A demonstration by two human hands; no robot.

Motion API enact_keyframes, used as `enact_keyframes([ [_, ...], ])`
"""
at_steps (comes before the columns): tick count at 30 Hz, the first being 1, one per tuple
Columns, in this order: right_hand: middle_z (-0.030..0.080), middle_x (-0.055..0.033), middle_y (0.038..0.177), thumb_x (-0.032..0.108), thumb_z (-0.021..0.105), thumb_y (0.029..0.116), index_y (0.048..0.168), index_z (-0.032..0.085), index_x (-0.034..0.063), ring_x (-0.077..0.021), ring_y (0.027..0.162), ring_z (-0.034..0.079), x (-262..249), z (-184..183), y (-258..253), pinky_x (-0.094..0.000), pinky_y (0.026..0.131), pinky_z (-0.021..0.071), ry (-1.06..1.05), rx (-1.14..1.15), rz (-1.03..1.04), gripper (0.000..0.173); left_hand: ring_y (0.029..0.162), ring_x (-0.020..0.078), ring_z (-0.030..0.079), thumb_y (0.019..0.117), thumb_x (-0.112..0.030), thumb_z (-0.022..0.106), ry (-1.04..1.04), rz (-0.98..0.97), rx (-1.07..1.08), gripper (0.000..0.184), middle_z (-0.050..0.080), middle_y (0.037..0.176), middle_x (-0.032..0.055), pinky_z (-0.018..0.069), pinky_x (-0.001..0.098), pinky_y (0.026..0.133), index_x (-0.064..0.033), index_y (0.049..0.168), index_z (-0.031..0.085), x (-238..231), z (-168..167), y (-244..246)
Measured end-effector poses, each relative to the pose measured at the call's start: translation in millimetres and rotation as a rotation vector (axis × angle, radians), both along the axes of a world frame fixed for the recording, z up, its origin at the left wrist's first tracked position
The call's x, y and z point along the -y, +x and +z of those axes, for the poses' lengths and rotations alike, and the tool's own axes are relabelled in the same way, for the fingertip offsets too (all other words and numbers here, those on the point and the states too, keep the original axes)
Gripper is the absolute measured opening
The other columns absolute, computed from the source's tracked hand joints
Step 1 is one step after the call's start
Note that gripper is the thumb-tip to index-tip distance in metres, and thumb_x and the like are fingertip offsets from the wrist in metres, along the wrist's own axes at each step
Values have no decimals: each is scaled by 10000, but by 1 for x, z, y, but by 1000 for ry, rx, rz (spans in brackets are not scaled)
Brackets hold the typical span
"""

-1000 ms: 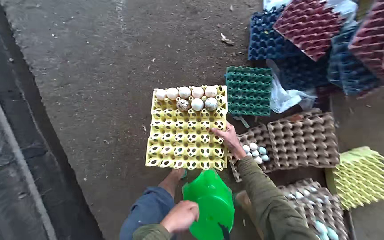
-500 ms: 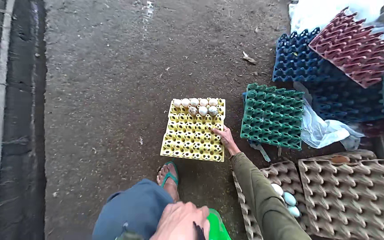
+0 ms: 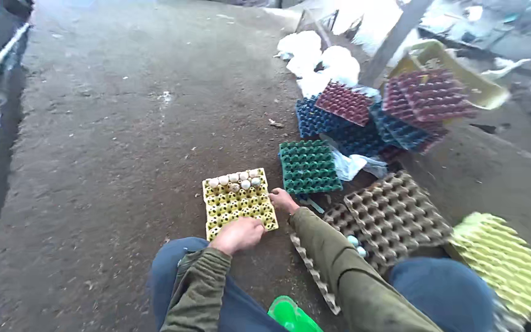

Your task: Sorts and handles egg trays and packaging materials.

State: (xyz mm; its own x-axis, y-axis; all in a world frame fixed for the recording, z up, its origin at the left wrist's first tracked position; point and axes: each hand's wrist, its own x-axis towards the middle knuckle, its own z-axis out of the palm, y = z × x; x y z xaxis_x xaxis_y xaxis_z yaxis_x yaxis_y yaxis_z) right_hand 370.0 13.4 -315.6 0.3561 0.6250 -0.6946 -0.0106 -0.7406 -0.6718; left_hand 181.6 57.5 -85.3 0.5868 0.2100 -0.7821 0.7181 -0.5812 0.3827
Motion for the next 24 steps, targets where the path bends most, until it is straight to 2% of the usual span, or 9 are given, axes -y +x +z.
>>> enact_keyframes([
  [2, 622, -241, 1337, 298, 540, 1075, 1464, 500, 28, -337, 1131, 676, 28, 34, 5, -482, 967, 552, 49, -32, 5, 475, 1185, 378, 625, 1104, -274, 316, -9, -1, 75, 439, 669, 1263, 198, 445, 631, 993, -144, 1323, 673, 6, 3, -2],
  [4, 618, -242, 1342, 291, 527, 1083, 1467, 496, 27, -338, 1130, 672, 57, 76, 20, -476, 964, 548, 57, 13, 60, 467, 1167, 377, 621, 1101, -240, 324, 5, -27, 143, 423, 663, 1258, 206, 442, 622, 975, -135, 1310, 676, 12, 7, -5],
  [7, 590, -248, 1395, 311, 523, 1087, 1466, 509, 44, -370, 1199, 639, 104, 132, 52, -513, 1013, 515, 55, 132, 68, 464, 1235, 402, 598, 1102, -207, 322, 42, -75, 234, 422, 647, 1312, 219, 424, 637, 1022, -134, 1340, 662, 22, 21, -9],
  [10, 635, -235, 1339, 360, 544, 1072, 1434, 546, 61, -395, 1134, 668, 153, 177, 89, -573, 951, 537, 69, 338, 49, 470, 1200, 389, 609, 1108, -205, 316, 56, -114, 309, 420, 643, 1307, 214, 434, 622, 1004, -153, 1356, 651, 36, 34, -13],
  [13, 620, -250, 1333, 331, 534, 1083, 1415, 552, 52, -424, 1139, 648, 180, 250, 109, -616, 947, 521, -30, 473, 59, 434, 1223, 381, 604, 1109, -190, 319, 46, -118, 365, 419, 646, 1310, 212, 429, 613, 1017, -156, 1368, 646, 42, 36, -25],
  [18, 628, -288, 1276, 359, 541, 1079, 1368, 600, 29, -464, 1124, 627, 194, 353, 120, -664, 939, 475, -319, 715, 311, 442, 1269, 386, 580, 1103, -157, 312, 103, -94, 370, 427, 619, 1361, 217, 412, 612, 1042, -148, 1394, 625, 39, 34, -50],
  [21, 636, -290, 1239, 348, 527, 1086, 1344, 616, 16, -454, 1090, 626, 191, 390, 122, -658, 927, 467, -349, 780, 364, 430, 1281, 382, 577, 1103, -159, 312, 130, -49, 382, 428, 617, 1371, 210, 410, 609, 1058, -147, 1391, 629, 36, 35, -65],
  [24, 639, -265, 1257, 370, 522, 1086, 1383, 588, 73, -453, 1095, 631, 189, 391, 115, -665, 905, 481, -261, 748, 299, 425, 1247, 394, 594, 1099, -144, 325, 146, 38, 406, 421, 635, 1331, 225, 423, 621, 1032, -141, 1396, 623, 37, 42, -84],
])
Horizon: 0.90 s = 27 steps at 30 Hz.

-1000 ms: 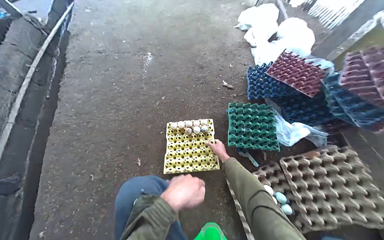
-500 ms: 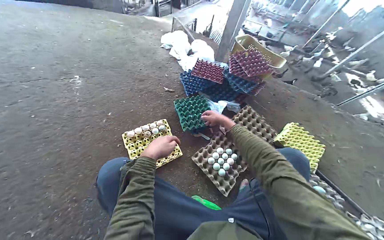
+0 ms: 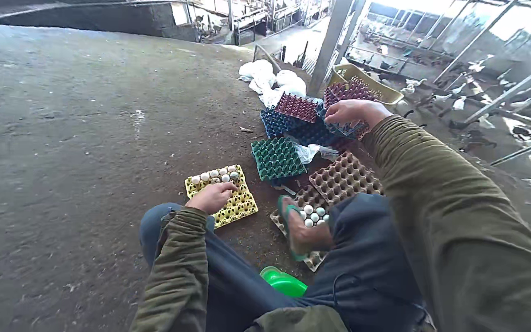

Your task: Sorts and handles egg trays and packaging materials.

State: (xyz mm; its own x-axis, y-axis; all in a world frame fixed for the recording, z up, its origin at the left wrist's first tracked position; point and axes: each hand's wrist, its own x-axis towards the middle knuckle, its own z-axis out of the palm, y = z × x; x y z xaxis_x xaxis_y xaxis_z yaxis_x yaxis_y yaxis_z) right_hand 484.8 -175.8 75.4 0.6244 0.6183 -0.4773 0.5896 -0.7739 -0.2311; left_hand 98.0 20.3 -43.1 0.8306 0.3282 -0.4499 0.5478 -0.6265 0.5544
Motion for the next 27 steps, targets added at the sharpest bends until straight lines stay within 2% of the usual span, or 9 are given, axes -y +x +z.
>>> enact_keyframes([
  [5, 619, -279, 1296, 339, 509, 1095, 1401, 577, 77, -488, 1137, 605, -35, -67, -27, -708, 913, 454, -62, -143, 107, 409, 1173, 435, 635, 1102, -140, 358, 48, 209, 123, 391, 672, 1256, 235, 454, 673, 986, -140, 1362, 650, -14, -18, -44],
  [9, 626, -279, 1302, 331, 522, 1090, 1398, 593, 80, -487, 1135, 622, -104, -125, -58, -698, 926, 474, -123, -248, 308, 403, 1213, 458, 605, 1099, -141, 325, 78, 428, 42, 413, 646, 1299, 253, 432, 687, 995, -137, 1371, 636, -39, -21, -74],
  [12, 637, -260, 1308, 330, 516, 1093, 1402, 594, 77, -469, 1123, 645, -146, -187, -80, -676, 930, 494, -173, -369, 441, 406, 1096, 455, 638, 1082, -112, 304, 22, 508, -94, 437, 644, 1258, 273, 471, 664, 898, -129, 1389, 615, -68, -37, -82],
  [15, 684, -253, 1206, 331, 545, 1071, 1333, 647, 47, -423, 1075, 677, -174, -285, -95, -640, 943, 511, -125, -338, 525, 400, 970, 386, 654, 1099, -143, 309, -161, 652, -210, 420, 650, 1145, 251, 515, 582, 870, -122, 1441, 553, -109, -94, -82],
  [17, 619, -289, 1337, 341, 520, 1071, 1422, 557, 1, -442, 1264, 592, -183, -340, -114, -630, 1082, 432, -122, -346, 430, 490, 952, 340, 650, 1116, -214, 337, -272, 816, -216, 407, 645, 1149, 240, 528, 515, 857, -105, 1462, 521, -127, -158, -81],
  [19, 551, -309, 1417, 344, 497, 1069, 1518, 415, -19, -436, 1335, 543, -191, -392, -129, -589, 1119, 423, -75, -372, 235, 582, 1193, 380, 597, 1127, -285, 354, -370, 966, -215, 458, 568, 1370, 264, 479, 545, 1000, -62, 1514, 453, -139, -213, -72],
  [22, 547, -294, 1410, 277, 500, 1053, 1508, 395, -22, -413, 1305, 563, -203, -443, -146, -541, 1086, 464, 5, -412, -41, 554, 1469, 419, 379, 1138, -341, 276, -357, 1043, -227, 554, 402, 1562, 294, 302, 572, 1195, 22, 1541, 389, -157, -284, -49],
  [24, 559, -283, 1393, 246, 499, 1037, 1493, 414, -17, -403, 1294, 567, -212, -470, -154, -527, 1074, 472, 32, -425, -150, 533, 1489, 424, 346, 1143, -340, 194, -289, 1073, -248, 584, 399, 1561, 304, 261, 555, 1220, 50, 1520, 411, -174, -322, -26],
  [27, 495, -283, 1456, 283, 540, 1011, 1511, 413, 14, -428, 1348, 507, -221, -493, -167, -577, 1080, 450, 1, -396, -285, 582, 1434, 443, 417, 1142, -313, 172, -205, 1154, -294, 597, 471, 1484, 334, 298, 562, 1198, 89, 1440, 498, -189, -360, 4],
])
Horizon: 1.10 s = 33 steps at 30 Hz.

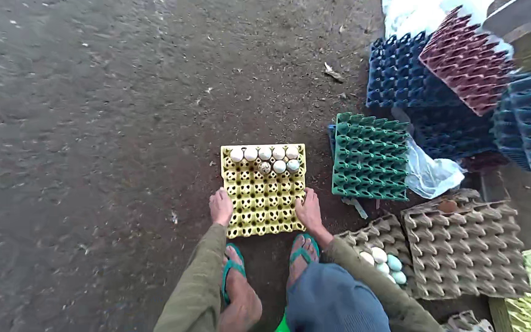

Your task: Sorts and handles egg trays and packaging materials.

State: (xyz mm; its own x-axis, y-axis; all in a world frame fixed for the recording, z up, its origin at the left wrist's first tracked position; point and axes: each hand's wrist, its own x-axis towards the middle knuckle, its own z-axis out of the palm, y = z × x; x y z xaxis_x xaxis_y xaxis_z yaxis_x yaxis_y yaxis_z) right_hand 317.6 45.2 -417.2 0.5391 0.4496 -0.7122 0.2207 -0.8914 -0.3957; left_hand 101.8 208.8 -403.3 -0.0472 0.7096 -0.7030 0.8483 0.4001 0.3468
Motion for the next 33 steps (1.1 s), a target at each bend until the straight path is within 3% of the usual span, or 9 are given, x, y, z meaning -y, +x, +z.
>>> enact_keyframes([
  [3, 396, -273, 1558, 360, 582, 976, 1574, 347, 50, -463, 1435, 393, -13, 4, -9, -634, 1117, 386, -127, 14, -113, 713, 1373, 453, 481, 1132, -406, 167, -59, 214, -107, 661, 511, 1439, 325, 389, 612, 1118, 78, 1392, 536, -1, -6, 18],
  [5, 389, -255, 1574, 352, 574, 985, 1590, 317, 65, -469, 1442, 375, -27, 5, -6, -658, 1113, 365, -154, -23, -226, 717, 1383, 484, 456, 1125, -440, 155, -72, 304, -123, 690, 488, 1460, 335, 372, 671, 1096, 73, 1420, 509, -6, -4, 28],
  [9, 506, -242, 1478, 337, 539, 1007, 1485, 496, 77, -472, 1383, 432, -43, 18, 14, -678, 1083, 361, -145, -101, -416, 546, 1412, 467, 432, 1127, -412, 143, 22, 302, -147, 674, 473, 1494, 312, 306, 678, 1135, 65, 1445, 498, -15, 10, 43],
  [12, 554, -196, 1445, 353, 509, 1036, 1392, 604, 79, -442, 1400, 424, -52, 63, 35, -663, 1085, 366, -213, -145, -431, 459, 1391, 460, 456, 1127, -410, 149, 25, 291, -177, 676, 509, 1457, 311, 312, 663, 1136, 67, 1404, 541, -26, 62, 66],
  [17, 531, -224, 1455, 311, 504, 1046, 1405, 573, 44, -457, 1390, 428, -80, 185, 75, -657, 1097, 361, -178, -188, -540, 452, 1363, 470, 477, 1134, -381, 162, 76, 209, -170, 664, 532, 1411, 334, 334, 639, 1128, 105, 1362, 552, -75, 184, 120],
  [23, 552, -279, 1417, 228, 525, 1033, 1401, 560, -31, -478, 1344, 474, -176, 328, 178, -598, 1123, 383, 30, -19, -635, 451, 1283, 458, 535, 1141, -344, 220, 189, 160, 54, 616, 580, 1313, 347, 378, 607, 1095, 132, 1296, 580, -197, 329, 246],
  [27, 556, -269, 1419, 231, 471, 1064, 1402, 562, -28, -463, 1349, 473, -272, 413, 262, -585, 1142, 356, 78, 49, -645, 436, 1337, 437, 517, 1139, -360, 228, 139, 141, 185, 612, 563, 1381, 329, 366, 598, 1127, 105, 1363, 557, -303, 401, 331],
  [29, 553, -274, 1423, 234, 458, 1063, 1410, 556, -34, -463, 1354, 477, -325, 438, 308, -580, 1149, 364, 85, 91, -631, 449, 1377, 443, 481, 1138, -360, 212, 101, 40, 217, 623, 538, 1418, 332, 311, 610, 1166, 105, 1385, 545, -365, 422, 378],
  [33, 545, -285, 1424, 244, 420, 1070, 1417, 535, -52, -447, 1352, 481, -425, 457, 382, -561, 1157, 351, 119, 71, -610, 470, 1357, 433, 499, 1140, -334, 259, 87, -78, 241, 578, 549, 1400, 324, 346, 583, 1154, 104, 1361, 564, -479, 450, 458],
])
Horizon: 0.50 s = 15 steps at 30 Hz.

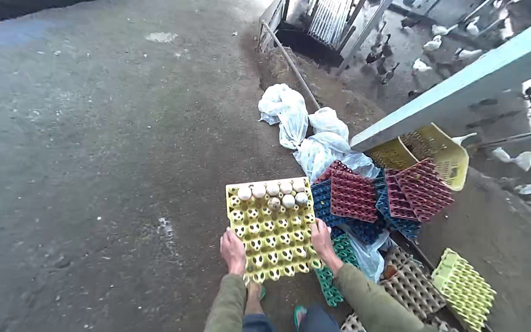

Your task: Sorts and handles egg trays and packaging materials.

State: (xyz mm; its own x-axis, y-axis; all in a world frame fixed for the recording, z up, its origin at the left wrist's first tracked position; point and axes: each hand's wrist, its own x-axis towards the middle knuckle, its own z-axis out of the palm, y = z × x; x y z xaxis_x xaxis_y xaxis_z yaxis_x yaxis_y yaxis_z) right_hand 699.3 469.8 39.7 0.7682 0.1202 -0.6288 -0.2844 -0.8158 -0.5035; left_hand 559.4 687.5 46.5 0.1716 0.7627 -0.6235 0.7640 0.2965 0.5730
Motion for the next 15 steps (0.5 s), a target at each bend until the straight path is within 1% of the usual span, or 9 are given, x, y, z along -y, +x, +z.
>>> enact_keyframes([
  [2, 532, -276, 1446, 254, 403, 1079, 1428, 526, -46, -437, 1374, 465, -48, 0, 39, -558, 1168, 333, 27, -48, 7, 476, 1361, 429, 493, 1140, -336, 272, 21, -15, -3, 570, 539, 1408, 326, 345, 574, 1155, 104, 1360, 561, -51, 2, 41],
  [5, 510, -261, 1487, 275, 392, 1098, 1465, 500, -32, -421, 1414, 436, -110, -8, 108, -545, 1199, 303, 48, -143, 78, 490, 1358, 425, 497, 1139, -350, 272, 57, -36, -36, 583, 541, 1404, 327, 346, 570, 1153, 108, 1353, 564, -117, -11, 104],
  [8, 512, -256, 1487, 266, 364, 1101, 1472, 485, -39, -396, 1426, 433, -160, -41, 179, -524, 1217, 273, 59, -196, 186, 496, 1361, 407, 503, 1139, -360, 260, 86, -29, -92, 593, 556, 1403, 308, 349, 565, 1149, 95, 1348, 578, -171, -45, 167],
  [10, 519, -255, 1480, 265, 357, 1096, 1467, 489, -43, -392, 1421, 441, -188, -81, 225, -521, 1211, 290, 71, -231, 218, 500, 1351, 401, 516, 1139, -373, 253, 96, -19, -133, 606, 569, 1392, 302, 352, 567, 1145, 90, 1343, 586, -200, -81, 209],
  [11, 513, -261, 1484, 262, 352, 1098, 1469, 484, -50, -393, 1424, 439, -201, -107, 244, -522, 1213, 288, 76, -256, 226, 502, 1342, 403, 525, 1139, -370, 253, 104, -15, -155, 606, 575, 1384, 305, 356, 568, 1139, 93, 1341, 588, -214, -102, 228],
  [13, 515, -264, 1488, 260, 348, 1099, 1469, 489, -52, -387, 1432, 443, -231, -172, 294, -533, 1219, 283, 80, -271, 252, 503, 1341, 402, 527, 1140, -358, 250, 126, 0, -172, 603, 575, 1382, 311, 352, 559, 1144, 102, 1342, 584, -242, -156, 278],
  [15, 511, -250, 1496, 279, 339, 1091, 1469, 499, -27, -382, 1439, 435, -249, -238, 327, -563, 1219, 276, 56, -319, 258, 513, 1338, 393, 531, 1138, -344, 244, 133, -21, -200, 598, 582, 1374, 307, 360, 548, 1144, 105, 1325, 592, -263, -217, 320],
])
